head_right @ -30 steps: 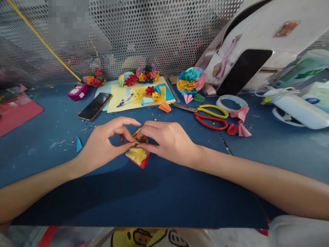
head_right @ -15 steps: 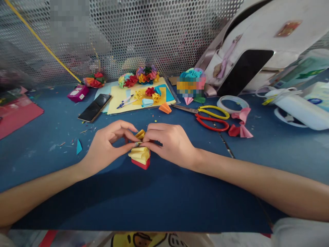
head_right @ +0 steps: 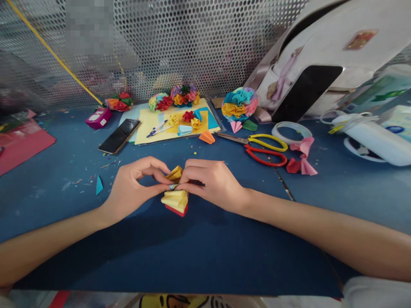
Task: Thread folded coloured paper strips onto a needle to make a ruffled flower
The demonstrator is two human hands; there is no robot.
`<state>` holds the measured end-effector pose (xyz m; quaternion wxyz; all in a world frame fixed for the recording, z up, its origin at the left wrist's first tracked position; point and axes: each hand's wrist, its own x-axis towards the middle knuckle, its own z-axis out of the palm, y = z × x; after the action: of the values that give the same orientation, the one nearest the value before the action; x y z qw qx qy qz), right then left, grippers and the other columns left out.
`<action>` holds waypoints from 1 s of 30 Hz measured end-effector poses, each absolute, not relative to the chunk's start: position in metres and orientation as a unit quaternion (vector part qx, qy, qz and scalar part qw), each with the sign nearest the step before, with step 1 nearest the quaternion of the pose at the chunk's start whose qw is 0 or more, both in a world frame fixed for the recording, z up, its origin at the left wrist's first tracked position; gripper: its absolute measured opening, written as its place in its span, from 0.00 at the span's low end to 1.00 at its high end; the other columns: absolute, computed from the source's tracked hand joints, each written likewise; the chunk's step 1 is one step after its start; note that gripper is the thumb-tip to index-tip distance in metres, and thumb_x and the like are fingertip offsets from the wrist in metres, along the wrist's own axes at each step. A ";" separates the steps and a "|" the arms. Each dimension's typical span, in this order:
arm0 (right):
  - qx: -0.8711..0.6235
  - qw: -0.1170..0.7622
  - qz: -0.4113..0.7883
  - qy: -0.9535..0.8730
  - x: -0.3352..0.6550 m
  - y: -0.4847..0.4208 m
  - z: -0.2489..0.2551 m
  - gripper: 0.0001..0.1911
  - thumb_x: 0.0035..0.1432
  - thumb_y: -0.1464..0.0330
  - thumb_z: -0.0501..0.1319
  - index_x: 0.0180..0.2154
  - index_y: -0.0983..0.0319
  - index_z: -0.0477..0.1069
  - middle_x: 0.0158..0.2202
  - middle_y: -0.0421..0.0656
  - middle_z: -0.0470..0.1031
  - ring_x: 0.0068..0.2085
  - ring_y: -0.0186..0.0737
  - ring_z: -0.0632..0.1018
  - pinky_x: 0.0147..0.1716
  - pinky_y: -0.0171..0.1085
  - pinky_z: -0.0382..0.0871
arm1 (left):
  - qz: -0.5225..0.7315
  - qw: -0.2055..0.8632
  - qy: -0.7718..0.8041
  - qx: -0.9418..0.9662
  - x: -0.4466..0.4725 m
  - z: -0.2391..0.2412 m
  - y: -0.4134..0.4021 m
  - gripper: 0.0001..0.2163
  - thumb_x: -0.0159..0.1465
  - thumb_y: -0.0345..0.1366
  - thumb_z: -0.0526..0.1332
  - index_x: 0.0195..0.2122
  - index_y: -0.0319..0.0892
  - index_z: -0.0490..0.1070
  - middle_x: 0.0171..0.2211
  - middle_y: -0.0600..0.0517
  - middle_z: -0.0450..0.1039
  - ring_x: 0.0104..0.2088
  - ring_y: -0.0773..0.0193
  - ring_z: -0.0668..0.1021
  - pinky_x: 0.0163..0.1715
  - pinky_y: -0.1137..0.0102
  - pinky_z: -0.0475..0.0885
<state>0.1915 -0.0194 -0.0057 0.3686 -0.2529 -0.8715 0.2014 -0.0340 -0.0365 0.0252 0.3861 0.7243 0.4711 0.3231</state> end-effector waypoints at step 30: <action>-0.235 0.103 0.016 -0.966 0.243 0.004 0.045 0.14 0.75 0.66 0.51 0.47 0.60 0.75 0.44 0.45 0.78 0.45 0.42 0.77 0.40 0.39 0.67 | 0.360 0.188 0.319 0.856 -0.034 0.013 -0.039 0.10 0.61 0.21 0.65 0.39 0.42 0.77 0.34 0.56 0.83 0.34 0.68 0.82 0.41 0.71 0.73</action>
<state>0.2434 0.0042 0.0445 0.1032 -0.2352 -0.9663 0.0164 -0.0338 -0.0388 0.0128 0.1881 0.8564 0.3191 0.3596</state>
